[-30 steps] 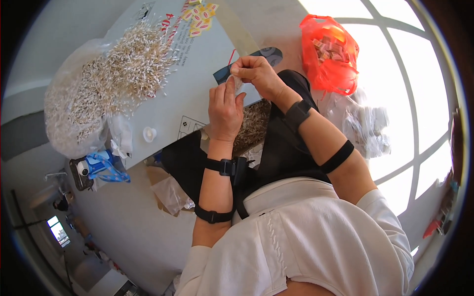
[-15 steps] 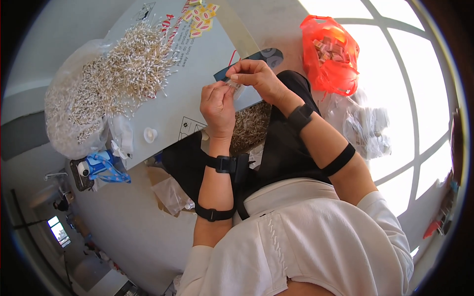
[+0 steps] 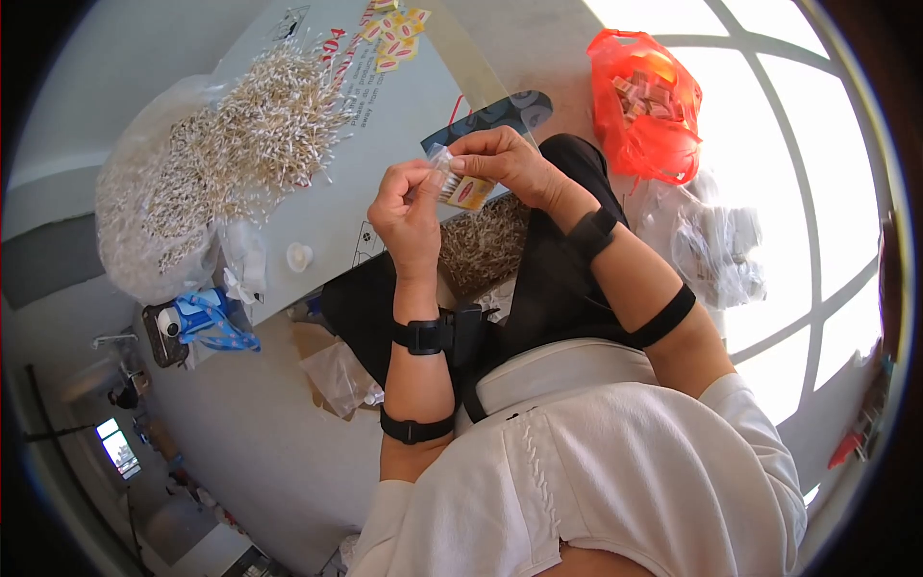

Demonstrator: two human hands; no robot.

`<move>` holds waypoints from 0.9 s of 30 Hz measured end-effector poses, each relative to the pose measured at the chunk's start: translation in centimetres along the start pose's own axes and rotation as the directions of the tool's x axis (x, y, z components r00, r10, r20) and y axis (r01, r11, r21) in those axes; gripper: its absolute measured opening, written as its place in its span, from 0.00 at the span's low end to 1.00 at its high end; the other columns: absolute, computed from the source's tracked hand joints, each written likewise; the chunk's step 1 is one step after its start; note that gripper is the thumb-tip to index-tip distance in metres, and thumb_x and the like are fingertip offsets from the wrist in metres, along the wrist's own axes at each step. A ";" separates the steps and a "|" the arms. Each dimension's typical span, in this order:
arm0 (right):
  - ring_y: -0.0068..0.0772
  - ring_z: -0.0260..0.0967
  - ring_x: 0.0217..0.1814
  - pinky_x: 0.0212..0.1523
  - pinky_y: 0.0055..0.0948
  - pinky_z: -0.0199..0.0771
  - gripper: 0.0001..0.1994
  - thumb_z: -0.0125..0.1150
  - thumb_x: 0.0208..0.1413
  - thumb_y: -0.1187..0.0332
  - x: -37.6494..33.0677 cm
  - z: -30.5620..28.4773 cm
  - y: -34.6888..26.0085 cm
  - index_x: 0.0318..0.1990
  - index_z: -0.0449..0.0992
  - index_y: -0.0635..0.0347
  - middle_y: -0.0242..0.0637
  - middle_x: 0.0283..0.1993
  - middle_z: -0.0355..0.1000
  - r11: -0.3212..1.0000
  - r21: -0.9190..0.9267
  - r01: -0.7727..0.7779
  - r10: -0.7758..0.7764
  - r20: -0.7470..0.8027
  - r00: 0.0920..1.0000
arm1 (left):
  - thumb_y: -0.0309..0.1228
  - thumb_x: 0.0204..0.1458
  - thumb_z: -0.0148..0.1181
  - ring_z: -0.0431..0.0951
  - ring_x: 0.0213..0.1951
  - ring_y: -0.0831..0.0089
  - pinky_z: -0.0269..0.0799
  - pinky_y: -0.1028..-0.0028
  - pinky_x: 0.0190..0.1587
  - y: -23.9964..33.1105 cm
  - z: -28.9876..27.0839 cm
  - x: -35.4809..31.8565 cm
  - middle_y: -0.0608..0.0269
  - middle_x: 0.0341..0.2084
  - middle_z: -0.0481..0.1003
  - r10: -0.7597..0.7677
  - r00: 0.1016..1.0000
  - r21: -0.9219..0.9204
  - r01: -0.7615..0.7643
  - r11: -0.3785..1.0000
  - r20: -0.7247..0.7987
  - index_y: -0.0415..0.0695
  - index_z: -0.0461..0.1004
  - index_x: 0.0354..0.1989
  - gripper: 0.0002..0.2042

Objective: The recorder is manually packaging small bundles of cotton swabs into plastic bags.

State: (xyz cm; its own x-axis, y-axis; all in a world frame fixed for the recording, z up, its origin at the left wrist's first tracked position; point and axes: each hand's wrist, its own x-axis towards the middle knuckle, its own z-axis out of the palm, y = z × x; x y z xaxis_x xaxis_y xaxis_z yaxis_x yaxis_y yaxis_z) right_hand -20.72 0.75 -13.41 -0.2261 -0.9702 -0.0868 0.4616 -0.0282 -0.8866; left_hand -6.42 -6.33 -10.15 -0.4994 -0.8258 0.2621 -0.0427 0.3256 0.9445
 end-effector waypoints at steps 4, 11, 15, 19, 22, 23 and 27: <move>0.15 0.69 0.34 0.38 0.17 0.70 0.10 0.65 0.52 0.69 0.2 -0.1 -0.1 0.38 0.78 0.66 0.29 0.32 0.75 0.987 -0.159 -0.021 0.023 0.014 1.000 | 0.21 0.48 0.61 0.68 0.28 0.84 0.65 0.82 0.31 -0.3 0.2 -0.4 0.67 0.27 0.74 -0.022 1.000 -0.055 0.023 0.998 0.012 0.37 0.70 0.24 0.05; 0.14 0.66 0.29 0.31 0.17 0.67 0.08 0.65 0.49 0.71 -1.2 1.8 -1.4 0.34 0.79 0.66 0.28 0.27 0.73 0.992 -0.128 0.005 -0.016 -0.080 0.997 | 0.20 0.48 0.61 0.67 0.28 0.84 0.64 0.83 0.32 0.5 0.4 -0.7 0.67 0.27 0.74 -0.096 0.979 -0.168 0.065 0.984 -0.181 0.37 0.71 0.25 0.04; 0.15 0.64 0.27 0.30 0.19 0.64 0.11 0.67 0.46 0.68 -2.0 2.1 -2.2 0.33 0.79 0.67 0.30 0.25 0.73 0.960 -0.280 0.001 -0.009 -0.027 1.000 | 0.21 0.49 0.62 0.68 0.27 0.84 0.64 0.83 0.32 2.0 0.0 -0.7 0.67 0.27 0.74 -0.124 0.986 -0.192 0.101 0.976 -0.113 0.36 0.72 0.25 0.05; 0.18 0.65 0.27 0.33 0.21 0.66 0.14 0.70 0.44 0.65 -2.3 2.2 -3.4 0.34 0.79 0.67 0.31 0.26 0.74 0.951 -0.307 0.020 -0.005 0.051 0.999 | 0.22 0.49 0.63 0.68 0.27 0.84 0.65 0.83 0.32 2.8 -1.0 -0.5 0.66 0.28 0.74 -0.059 0.998 -0.119 0.059 0.991 -0.004 0.36 0.73 0.26 0.05; 0.17 0.68 0.39 0.39 0.19 0.70 0.22 0.70 0.44 0.68 -2.5 3.1 -3.5 0.48 0.74 0.65 0.30 0.39 0.74 0.994 0.096 0.044 -0.047 0.027 0.999 | 0.22 0.51 0.62 0.70 0.29 0.82 0.68 0.82 0.35 3.6 -1.0 -0.3 0.66 0.28 0.74 -0.066 0.995 -0.359 0.033 0.933 -0.078 0.37 0.73 0.26 0.05; 0.17 0.68 0.39 0.39 0.19 0.70 0.22 0.70 0.44 0.68 -2.8 3.2 -3.7 0.48 0.74 0.65 0.30 0.39 0.74 0.994 0.096 0.051 -0.054 0.033 0.998 | 0.23 0.52 0.60 0.72 0.30 0.80 0.70 0.80 0.37 3.9 -0.9 -0.2 0.65 0.28 0.74 -0.167 0.976 -0.482 0.078 0.873 -0.143 0.37 0.72 0.27 0.05; 0.22 0.64 0.52 0.49 0.24 0.70 0.34 0.71 0.43 0.72 -4.7 5.6 -4.7 0.60 0.63 0.63 0.31 0.52 0.68 0.939 0.299 0.171 -0.212 0.107 0.971 | 0.28 0.57 0.56 0.76 0.35 0.73 0.74 0.71 0.42 3.9 -1.6 -0.1 0.60 0.32 0.75 -0.391 0.909 -0.741 0.163 0.651 -0.144 0.39 0.70 0.31 0.06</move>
State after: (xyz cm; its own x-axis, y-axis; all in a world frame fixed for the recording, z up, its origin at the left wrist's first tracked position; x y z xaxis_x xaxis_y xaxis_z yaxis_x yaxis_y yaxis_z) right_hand -17.08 4.08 -6.27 -0.2253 -0.9623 0.1521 0.6512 -0.2649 -0.7111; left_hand -5.16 -5.75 -6.13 -0.3129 -0.9442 -0.1030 0.5319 -0.2640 0.8046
